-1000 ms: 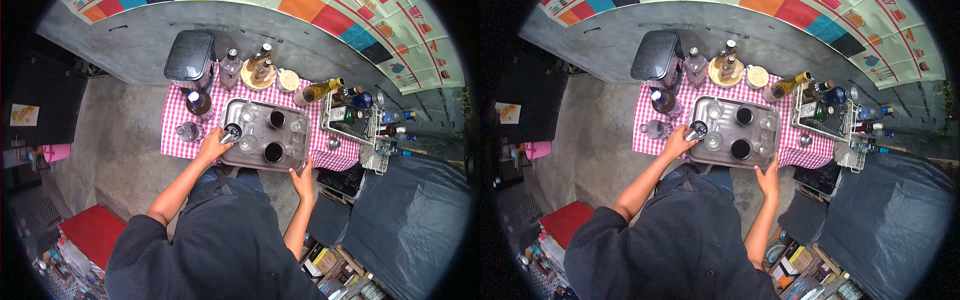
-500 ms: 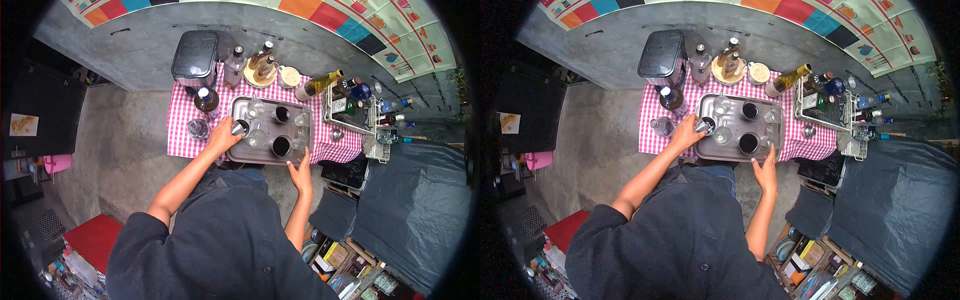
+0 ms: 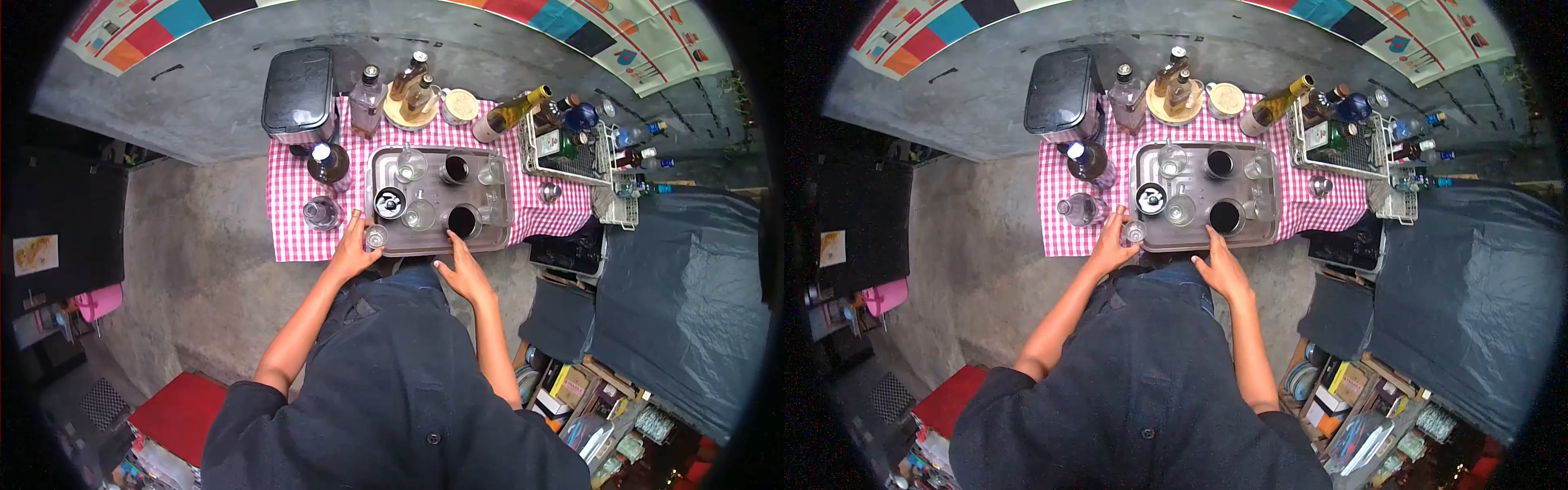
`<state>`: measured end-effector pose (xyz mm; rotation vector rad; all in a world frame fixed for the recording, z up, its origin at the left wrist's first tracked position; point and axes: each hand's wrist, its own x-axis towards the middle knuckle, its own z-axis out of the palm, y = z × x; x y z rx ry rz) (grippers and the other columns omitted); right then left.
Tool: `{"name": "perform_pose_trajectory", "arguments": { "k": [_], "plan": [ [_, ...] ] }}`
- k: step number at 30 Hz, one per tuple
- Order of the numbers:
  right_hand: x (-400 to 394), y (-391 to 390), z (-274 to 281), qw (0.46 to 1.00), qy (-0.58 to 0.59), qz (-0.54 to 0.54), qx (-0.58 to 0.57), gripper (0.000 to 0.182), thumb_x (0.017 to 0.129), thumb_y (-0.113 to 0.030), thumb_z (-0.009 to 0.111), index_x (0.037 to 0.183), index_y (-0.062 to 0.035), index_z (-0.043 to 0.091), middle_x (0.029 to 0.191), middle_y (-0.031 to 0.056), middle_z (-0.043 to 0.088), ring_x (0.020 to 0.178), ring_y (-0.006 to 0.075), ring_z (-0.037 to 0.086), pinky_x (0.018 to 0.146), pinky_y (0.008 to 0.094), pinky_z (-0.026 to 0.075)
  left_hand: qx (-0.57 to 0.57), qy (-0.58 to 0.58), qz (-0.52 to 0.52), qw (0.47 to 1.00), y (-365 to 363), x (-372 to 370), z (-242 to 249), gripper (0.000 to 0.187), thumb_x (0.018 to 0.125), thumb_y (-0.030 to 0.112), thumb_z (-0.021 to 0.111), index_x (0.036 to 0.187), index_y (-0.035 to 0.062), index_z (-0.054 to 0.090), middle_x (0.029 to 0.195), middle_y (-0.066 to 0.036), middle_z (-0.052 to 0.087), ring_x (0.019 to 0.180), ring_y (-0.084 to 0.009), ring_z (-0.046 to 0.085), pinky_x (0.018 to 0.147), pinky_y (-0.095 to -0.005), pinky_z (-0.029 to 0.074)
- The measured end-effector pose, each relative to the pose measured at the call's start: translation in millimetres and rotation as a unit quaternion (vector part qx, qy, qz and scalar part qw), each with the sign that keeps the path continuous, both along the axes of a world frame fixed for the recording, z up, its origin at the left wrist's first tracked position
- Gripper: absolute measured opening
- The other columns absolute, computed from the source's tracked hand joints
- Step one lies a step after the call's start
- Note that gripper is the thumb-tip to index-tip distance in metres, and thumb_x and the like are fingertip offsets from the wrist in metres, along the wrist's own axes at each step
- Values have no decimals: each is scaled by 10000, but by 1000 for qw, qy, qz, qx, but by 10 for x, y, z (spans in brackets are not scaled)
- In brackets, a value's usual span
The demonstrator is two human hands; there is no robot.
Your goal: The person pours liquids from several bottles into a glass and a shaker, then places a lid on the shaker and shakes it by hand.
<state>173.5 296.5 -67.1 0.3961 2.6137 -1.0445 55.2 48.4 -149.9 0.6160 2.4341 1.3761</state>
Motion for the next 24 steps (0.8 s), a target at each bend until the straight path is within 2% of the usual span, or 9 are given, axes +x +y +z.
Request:
{"name": "perform_pose_trajectory", "arguments": {
  "k": [2,3,4,7,12,14,19,21,24],
  "plan": [
    [32,-7,-135,1000,-23,2,-4,811,880,-260,673,1500,12,226,1501,264,352,1398,365,370,1140,402,331,-18,59,-18,998,18,35,-54,486,716,133,764,1103,9,497,1154,-208,520,1177,-400,500,995,-466,419],
    [29,-3,-191,999,-43,11,-9,831,875,-280,673,1498,26,218,1514,273,327,1425,374,323,1154,402,310,-6,-21,-31,999,33,31,32,492,708,113,746,1115,4,491,1121,-206,511,1141,-394,509,967,-464,432],
    [13,1,-248,999,-42,6,-4,831,875,-280,673,1498,26,218,1514,273,327,1425,374,323,1154,402,310,0,-19,-36,999,56,35,-26,492,708,113,746,1115,4,491,1121,-206,511,1141,-394,509,967,-464,432],
    [-92,11,-444,995,-90,31,-19,880,849,-286,684,1497,53,193,1509,291,307,1399,377,356,1145,400,325,-19,-24,-67,997,114,50,-278,499,698,87,735,1117,-19,486,1089,-204,496,1091,-396,521,931,-444,451],
    [-268,36,-836,994,-76,72,9,828,846,-295,659,1465,64,242,1461,302,362,1348,406,409,1111,417,366,-35,-22,-88,995,204,20,-320,508,692,62,734,1124,-28,482,1104,-215,491,1095,-407,514,934,-445,450],
    [-316,-19,-866,982,-143,112,52,815,838,-296,660,1449,68,261,1445,293,392,1331,402,429,1099,423,378,-49,-15,-84,995,213,0,-346,515,693,61,736,1130,-28,479,1107,-216,490,1093,-408,513,935,-447,449],
    [-205,-220,-873,979,-121,142,87,791,818,-307,682,1445,19,326,1439,269,421,1348,419,407,1078,451,398,-66,-40,-87,993,209,-3,-353,546,693,76,751,1156,-26,478,1117,-216,499,1108,-406,512,942,-438,447],
    [-140,-253,-961,976,-87,148,136,791,820,-333,675,1450,4,337,1465,266,398,1365,413,391,1115,457,357,-66,-40,-89,993,206,17,-374,540,695,77,752,1152,-23,484,1113,-214,504,1109,-403,513,942,-437,447],
    [-99,-228,-1022,980,-94,128,124,774,827,-341,666,1453,-11,352,1502,253,361,1387,405,365,1145,461,316,-67,-29,-89,993,228,25,-410,526,696,79,754,1145,-17,497,1108,-208,513,1111,-396,515,944,-438,446]
  ]
}}
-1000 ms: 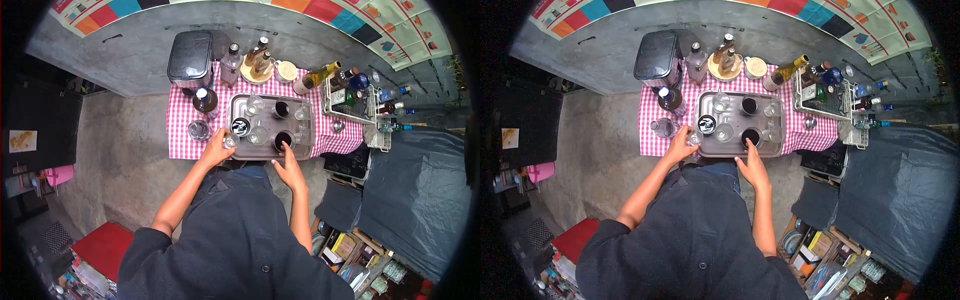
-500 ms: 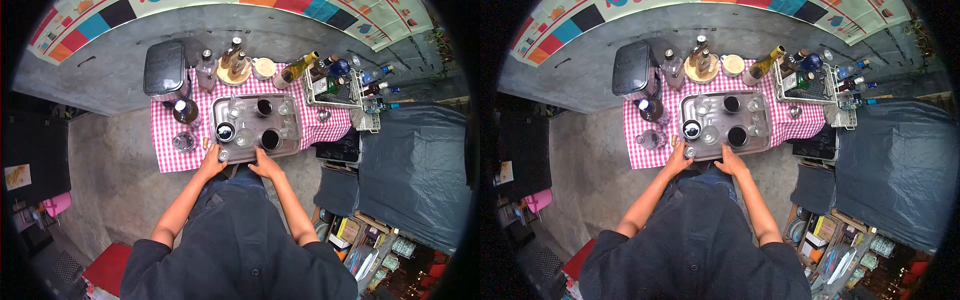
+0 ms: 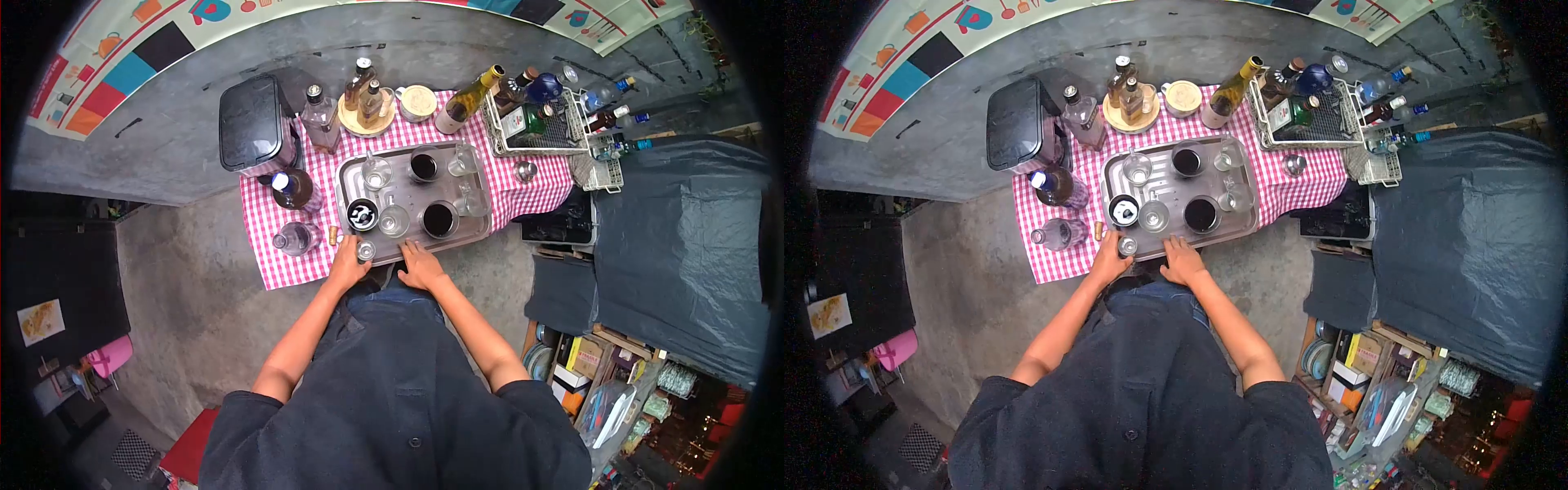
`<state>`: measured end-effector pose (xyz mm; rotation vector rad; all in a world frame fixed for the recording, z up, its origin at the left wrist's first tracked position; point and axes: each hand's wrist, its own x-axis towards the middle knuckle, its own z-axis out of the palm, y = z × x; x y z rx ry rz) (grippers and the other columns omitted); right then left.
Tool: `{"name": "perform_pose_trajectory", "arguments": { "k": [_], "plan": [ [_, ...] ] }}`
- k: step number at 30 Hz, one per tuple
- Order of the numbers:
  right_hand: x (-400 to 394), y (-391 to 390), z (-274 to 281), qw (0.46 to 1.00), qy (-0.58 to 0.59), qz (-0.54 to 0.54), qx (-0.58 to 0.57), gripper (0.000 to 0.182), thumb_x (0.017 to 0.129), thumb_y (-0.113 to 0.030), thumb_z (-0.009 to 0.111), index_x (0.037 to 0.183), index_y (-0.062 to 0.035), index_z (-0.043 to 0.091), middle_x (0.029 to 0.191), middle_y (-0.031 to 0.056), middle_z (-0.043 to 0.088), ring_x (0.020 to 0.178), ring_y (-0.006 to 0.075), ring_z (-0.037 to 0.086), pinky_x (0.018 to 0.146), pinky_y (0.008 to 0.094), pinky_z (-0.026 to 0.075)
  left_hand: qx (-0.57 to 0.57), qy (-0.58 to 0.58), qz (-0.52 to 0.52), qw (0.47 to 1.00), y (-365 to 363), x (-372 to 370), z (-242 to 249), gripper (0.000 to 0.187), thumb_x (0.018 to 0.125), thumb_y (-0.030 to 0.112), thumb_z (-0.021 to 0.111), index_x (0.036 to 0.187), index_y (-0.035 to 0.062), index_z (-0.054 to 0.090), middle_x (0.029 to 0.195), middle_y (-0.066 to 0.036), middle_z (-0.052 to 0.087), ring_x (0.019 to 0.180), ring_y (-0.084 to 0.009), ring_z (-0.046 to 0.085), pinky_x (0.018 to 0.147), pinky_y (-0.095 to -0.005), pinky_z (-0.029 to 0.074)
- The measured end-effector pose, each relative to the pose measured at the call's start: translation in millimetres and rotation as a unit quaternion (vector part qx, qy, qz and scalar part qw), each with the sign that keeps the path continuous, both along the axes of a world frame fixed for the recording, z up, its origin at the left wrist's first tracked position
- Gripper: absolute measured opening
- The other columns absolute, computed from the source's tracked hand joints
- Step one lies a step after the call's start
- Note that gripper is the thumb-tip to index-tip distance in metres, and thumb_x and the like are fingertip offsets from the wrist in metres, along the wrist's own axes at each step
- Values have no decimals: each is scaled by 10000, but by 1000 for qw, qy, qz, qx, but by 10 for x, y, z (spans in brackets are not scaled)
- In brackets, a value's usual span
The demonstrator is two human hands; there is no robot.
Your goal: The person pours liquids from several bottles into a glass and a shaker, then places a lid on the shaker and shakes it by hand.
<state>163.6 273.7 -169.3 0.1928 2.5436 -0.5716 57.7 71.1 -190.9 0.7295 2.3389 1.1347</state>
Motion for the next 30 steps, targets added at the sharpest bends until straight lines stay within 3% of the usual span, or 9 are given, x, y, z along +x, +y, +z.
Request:
{"name": "perform_pose_trajectory", "arguments": {
  "k": [3,12,19,26,27,30],
  "plan": [
    [17,34,-21,1000,-19,-17,-12,761,838,-339,651,1463,-25,351,1548,215,311,1423,382,319,1160,426,303,-9,16,6,1000,20,27,-51,511,699,77,753,1138,-9,508,1105,-200,520,1108,-388,519,943,-445,444],
    [9,125,-62,998,-25,-26,-42,703,850,-302,639,1442,-18,388,1535,199,345,1421,350,331,1168,402,295,-13,66,15,998,130,27,-63,549,676,63,785,1147,4,508,1095,-186,532,1078,-389,522,915,-462,443],
    [-20,125,-39,999,-31,-15,-34,697,841,-317,656,1424,-20,417,1535,186,350,1415,347,342,1158,396,314,3,78,21,997,92,54,-21,635,653,112,835,1185,-3,508,1130,-185,525,1082,-386,516,924,-460,448],
    [-8,129,-19,998,-27,-40,-41,675,841,-309,657,1418,-44,428,1529,161,366,1416,329,340,1155,387,319,-9,84,36,996,26,97,-89,590,675,133,830,1161,-8,527,1112,-179,537,1073,-374,518,921,-451,445],
    [-1,132,-23,997,-11,-50,-61,652,836,-299,663,1397,-43,452,1526,170,368,1403,362,354,1142,421,336,-23,86,35,995,41,92,-99,578,681,139,828,1153,-10,530,1104,-174,541,1075,-369,519,922,-447,444],
    [3,128,-40,996,-9,-54,-63,647,837,-294,664,1394,-42,454,1527,168,368,1405,361,352,1143,419,335,-41,90,34,995,68,65,-39,563,686,155,831,1134,-8,531,1078,-166,550,1081,-362,519,929,-450,435]
  ]
}}
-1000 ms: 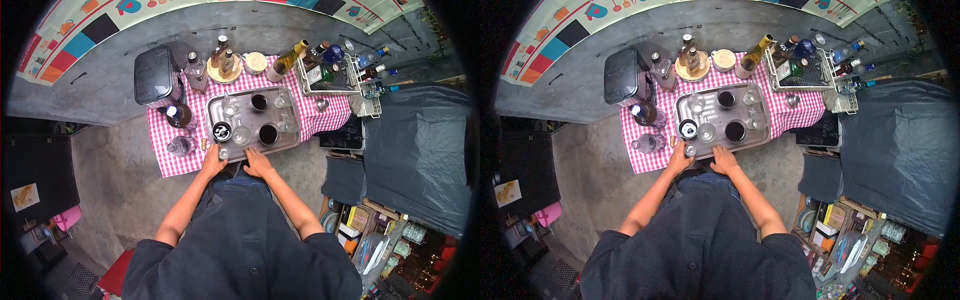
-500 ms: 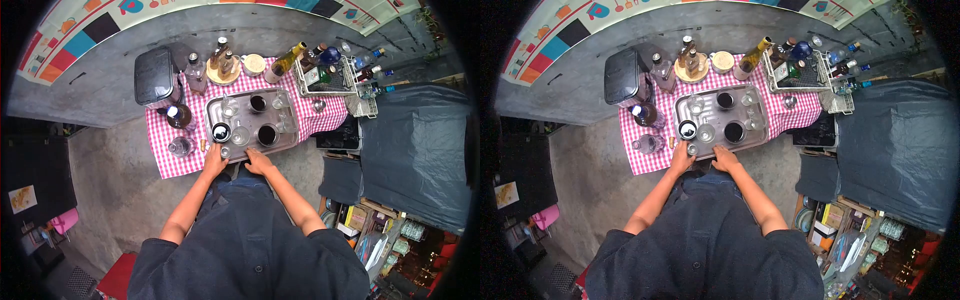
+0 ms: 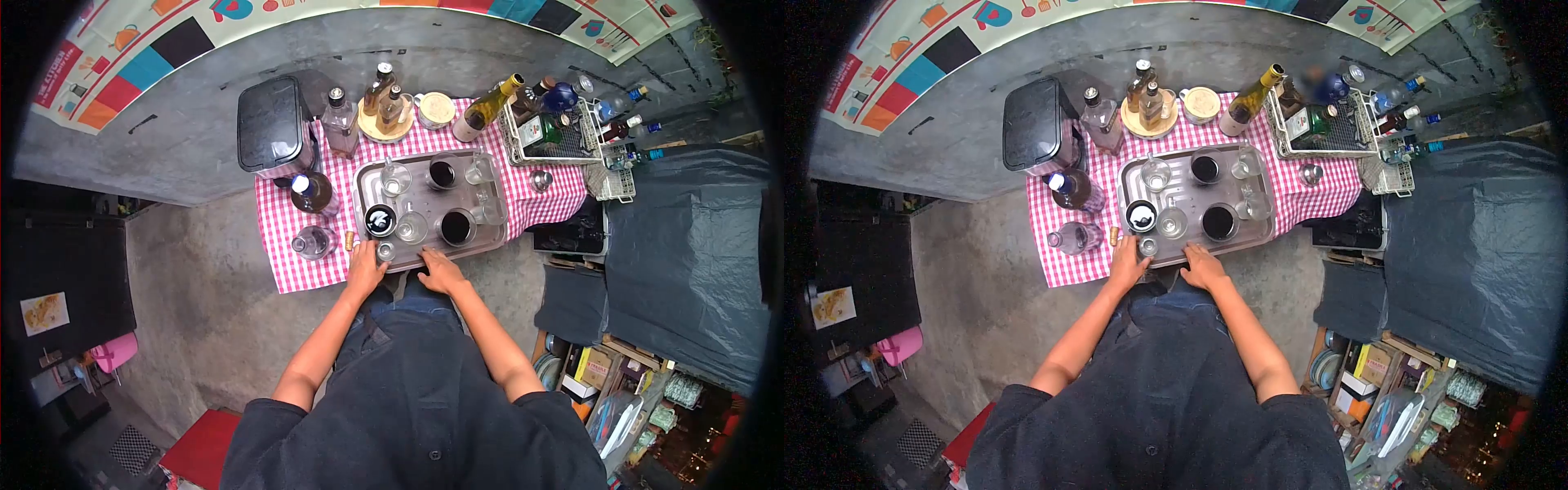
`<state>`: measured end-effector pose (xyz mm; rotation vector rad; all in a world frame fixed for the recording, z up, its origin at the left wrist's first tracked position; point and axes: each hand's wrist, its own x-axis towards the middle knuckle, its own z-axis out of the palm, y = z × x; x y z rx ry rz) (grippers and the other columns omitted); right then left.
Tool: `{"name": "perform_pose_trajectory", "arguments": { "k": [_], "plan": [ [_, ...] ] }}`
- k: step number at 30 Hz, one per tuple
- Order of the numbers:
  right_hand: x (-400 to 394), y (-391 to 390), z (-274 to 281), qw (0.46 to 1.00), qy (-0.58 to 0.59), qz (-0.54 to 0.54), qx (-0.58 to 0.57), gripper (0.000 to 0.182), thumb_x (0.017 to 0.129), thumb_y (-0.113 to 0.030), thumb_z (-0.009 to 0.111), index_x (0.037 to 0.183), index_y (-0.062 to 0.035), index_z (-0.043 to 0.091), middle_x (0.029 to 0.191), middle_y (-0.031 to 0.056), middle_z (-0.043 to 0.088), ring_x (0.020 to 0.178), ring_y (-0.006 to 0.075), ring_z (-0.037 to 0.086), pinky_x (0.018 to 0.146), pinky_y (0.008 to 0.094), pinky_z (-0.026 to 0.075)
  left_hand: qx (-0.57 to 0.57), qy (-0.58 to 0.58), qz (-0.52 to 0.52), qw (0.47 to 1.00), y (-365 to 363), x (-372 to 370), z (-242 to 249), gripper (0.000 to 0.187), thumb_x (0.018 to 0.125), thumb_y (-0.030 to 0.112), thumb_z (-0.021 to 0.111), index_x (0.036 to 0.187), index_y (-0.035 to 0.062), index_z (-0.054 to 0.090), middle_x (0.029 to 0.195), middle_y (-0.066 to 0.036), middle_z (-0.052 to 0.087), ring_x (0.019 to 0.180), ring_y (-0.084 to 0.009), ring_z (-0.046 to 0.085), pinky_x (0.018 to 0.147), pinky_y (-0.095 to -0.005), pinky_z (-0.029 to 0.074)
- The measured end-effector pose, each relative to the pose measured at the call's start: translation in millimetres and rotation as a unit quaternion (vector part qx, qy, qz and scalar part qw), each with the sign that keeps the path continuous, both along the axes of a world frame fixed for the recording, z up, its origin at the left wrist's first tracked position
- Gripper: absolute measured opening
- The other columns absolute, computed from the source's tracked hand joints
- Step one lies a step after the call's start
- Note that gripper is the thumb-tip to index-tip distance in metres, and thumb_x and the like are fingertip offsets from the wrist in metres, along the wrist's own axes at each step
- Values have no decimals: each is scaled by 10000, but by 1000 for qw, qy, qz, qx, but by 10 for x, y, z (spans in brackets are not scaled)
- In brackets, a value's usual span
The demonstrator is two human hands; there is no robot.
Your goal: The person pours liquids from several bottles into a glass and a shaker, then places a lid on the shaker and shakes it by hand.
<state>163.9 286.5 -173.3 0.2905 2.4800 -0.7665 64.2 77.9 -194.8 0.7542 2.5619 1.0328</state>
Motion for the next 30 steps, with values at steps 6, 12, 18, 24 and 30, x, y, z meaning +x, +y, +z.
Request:
{"name": "perform_pose_trajectory", "arguments": {
  "k": [6,12,18,24,30],
  "plan": [
    [16,1,22,1000,-2,-3,0,660,843,-294,661,1414,-47,441,1529,165,366,1417,354,336,1150,413,327,-14,75,45,996,5,-64,103,674,727,238,810,1237,-51,478,1151,-229,522,1142,-408,494,994,-466,407],
    [9,22,-18,1000,-2,-10,-9,656,849,-290,658,1418,-46,440,1535,159,361,1421,344,332,1160,409,312,93,-48,98,990,104,-353,214,865,712,130,763,1407,-58,282,1356,-281,404,1286,-428,407,1103,-459,344],
    [1,24,-9,1000,11,-17,-8,647,843,-273,641,1400,-12,441,1502,190,397,1397,338,362,1160,404,305,78,13,17,997,203,-529,190,969,625,79,854,1422,-35,314,1391,-254,427,1293,-415,441,1078,-448,387],
    [-18,92,-12,996,33,-67,-45,616,846,-238,634,1363,28,429,1351,239,525,1252,371,517,1044,427,425,122,-28,32,992,284,-609,143,776,663,44,794,1340,-22,421,1298,-235,517,1234,-394,501,1044,-419,419],
    [7,200,112,994,69,-71,-36,608,859,-214,588,1385,29,403,1358,246,519,1249,365,524,1029,430,442,181,-36,76,980,292,-617,228,766,662,82,763,1341,-18,423,1253,-213,531,1191,-364,535,1028,-402,422]
  ]
}}
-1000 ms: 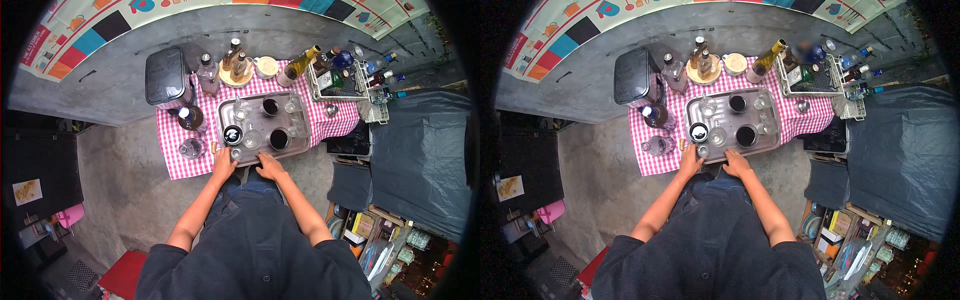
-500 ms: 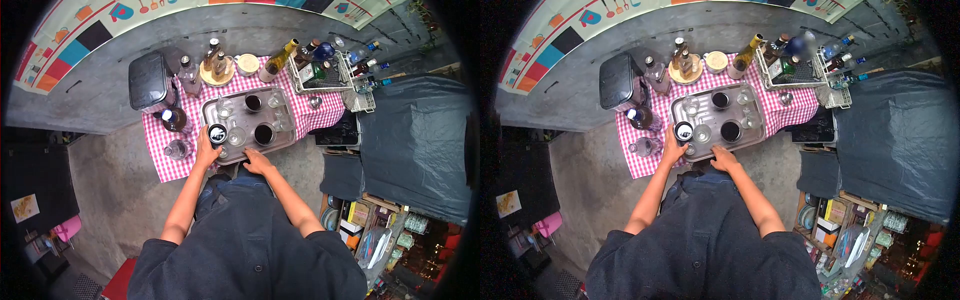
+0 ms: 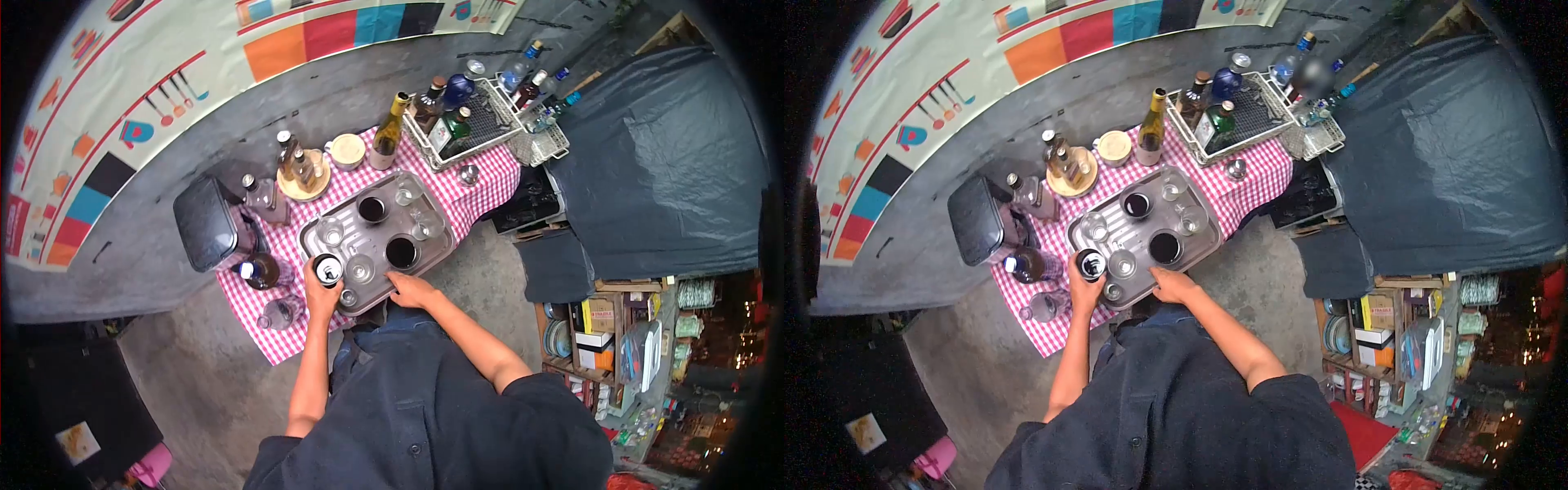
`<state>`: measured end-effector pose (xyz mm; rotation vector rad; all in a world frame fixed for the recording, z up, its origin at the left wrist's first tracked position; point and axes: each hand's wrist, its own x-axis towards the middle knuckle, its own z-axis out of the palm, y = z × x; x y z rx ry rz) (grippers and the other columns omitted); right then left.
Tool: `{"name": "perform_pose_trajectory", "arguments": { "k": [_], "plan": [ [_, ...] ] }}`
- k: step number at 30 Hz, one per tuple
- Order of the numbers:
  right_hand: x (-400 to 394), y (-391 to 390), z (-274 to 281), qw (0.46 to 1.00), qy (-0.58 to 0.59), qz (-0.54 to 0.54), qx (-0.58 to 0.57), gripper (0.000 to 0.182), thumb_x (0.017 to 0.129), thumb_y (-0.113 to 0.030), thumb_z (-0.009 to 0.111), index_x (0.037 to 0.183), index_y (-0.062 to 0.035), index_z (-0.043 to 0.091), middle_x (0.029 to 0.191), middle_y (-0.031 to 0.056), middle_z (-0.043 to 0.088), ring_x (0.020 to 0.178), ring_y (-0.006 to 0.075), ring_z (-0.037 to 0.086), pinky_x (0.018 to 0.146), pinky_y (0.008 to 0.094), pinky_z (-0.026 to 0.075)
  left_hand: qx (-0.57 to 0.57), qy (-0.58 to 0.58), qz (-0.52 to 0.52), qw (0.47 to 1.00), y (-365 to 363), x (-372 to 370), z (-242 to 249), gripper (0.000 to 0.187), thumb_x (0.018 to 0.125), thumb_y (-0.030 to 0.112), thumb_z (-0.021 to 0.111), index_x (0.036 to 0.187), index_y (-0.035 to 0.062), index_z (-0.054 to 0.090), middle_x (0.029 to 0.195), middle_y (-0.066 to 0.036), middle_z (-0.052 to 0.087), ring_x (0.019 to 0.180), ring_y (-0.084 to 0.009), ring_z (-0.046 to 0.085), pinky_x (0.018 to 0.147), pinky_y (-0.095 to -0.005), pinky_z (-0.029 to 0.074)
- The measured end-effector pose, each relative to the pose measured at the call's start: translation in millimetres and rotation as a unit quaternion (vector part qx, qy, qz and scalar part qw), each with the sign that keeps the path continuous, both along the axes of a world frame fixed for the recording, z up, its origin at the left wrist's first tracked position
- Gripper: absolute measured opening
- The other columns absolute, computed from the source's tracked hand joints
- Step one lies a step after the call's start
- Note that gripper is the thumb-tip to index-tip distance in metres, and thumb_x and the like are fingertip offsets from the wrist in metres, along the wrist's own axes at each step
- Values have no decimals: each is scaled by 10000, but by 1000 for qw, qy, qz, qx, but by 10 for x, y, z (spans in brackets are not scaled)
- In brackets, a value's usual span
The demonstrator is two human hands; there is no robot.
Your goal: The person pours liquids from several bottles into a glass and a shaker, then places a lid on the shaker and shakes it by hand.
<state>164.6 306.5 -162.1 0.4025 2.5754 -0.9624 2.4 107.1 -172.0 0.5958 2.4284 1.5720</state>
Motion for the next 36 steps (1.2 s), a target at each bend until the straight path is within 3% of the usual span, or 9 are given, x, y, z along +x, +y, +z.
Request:
{"name": "perform_pose_trajectory", "arguments": {
  "k": [11,18,20,22,25,28,31,32,36],
  "plan": [
    [310,80,550,998,-57,-18,-32,628,892,-243,590,1426,-6,359,1405,246,474,1281,378,490,1065,440,412,8,46,15,999,12,-109,988,800,632,90,775,1346,-17,430,1239,-213,541,1163,-347,553,1029,-401,418],
    [636,398,503,994,-8,-105,-37,640,876,-210,633,1413,17,369,1385,265,477,1286,382,482,1081,424,398,130,50,-25,990,11,-129,1707,1098,631,52,793,1536,59,171,1259,-118,479,1141,-236,513,1026,-354,395],
    [706,656,437,989,14,-144,-40,663,860,-200,664,1405,34,368,1357,287,491,1240,378,527,1038,428,439,180,50,-39,982,88,-101,1831,1108,638,72,804,1541,59,163,1258,-104,476,1129,-219,511,1012,-346,398],
    [686,962,550,978,-15,-205,-46,702,849,-242,658,1413,54,364,1421,287,437,1347,383,420,1127,413,345,187,45,-31,981,145,-62,1863,1111,644,106,819,1542,57,168,1259,-99,477,1128,-214,510,1001,-340,403],
    [562,1526,741,967,0,-254,-29,746,819,-240,695,1418,49,357,1423,293,430,1353,391,408,1130,408,338,195,60,-11,979,303,53,1925,1120,652,269,847,1538,58,194,1247,-95,489,1119,-213,519,996,-339,411],
    [472,2239,479,963,68,-251,77,743,810,-256,706,1396,52,369,1410,294,438,1342,397,420,1112,415,359,229,18,12,973,531,247,1992,1114,651,305,859,1528,57,221,1273,-97,482,1149,-220,515,1007,-349,407],
    [266,2916,427,965,72,-243,62,789,772,-248,749,1393,45,361,1397,296,453,1331,396,438,1102,417,375,225,30,49,973,806,396,1969,1135,629,263,861,1525,41,201,1283,-101,480,1155,-230,535,1014,-349,424],
    [151,3095,416,967,59,-245,46,849,754,-246,765,1424,44,332,1396,296,463,1333,386,443,1114,406,364,200,75,79,974,919,460,1974,1078,676,419,850,1505,33,281,1330,-102,452,1174,-219,510,1009,-350,412],
    [-165,3546,225,985,66,-156,17,772,730,-232,810,1329,38,403,1358,274,478,1259,408,491,1068,440,412,224,26,122,967,1331,685,1936,1051,688,465,850,1472,-11,337,1306,-105,519,1147,-198,540,986,-328,440]
  ]
}}
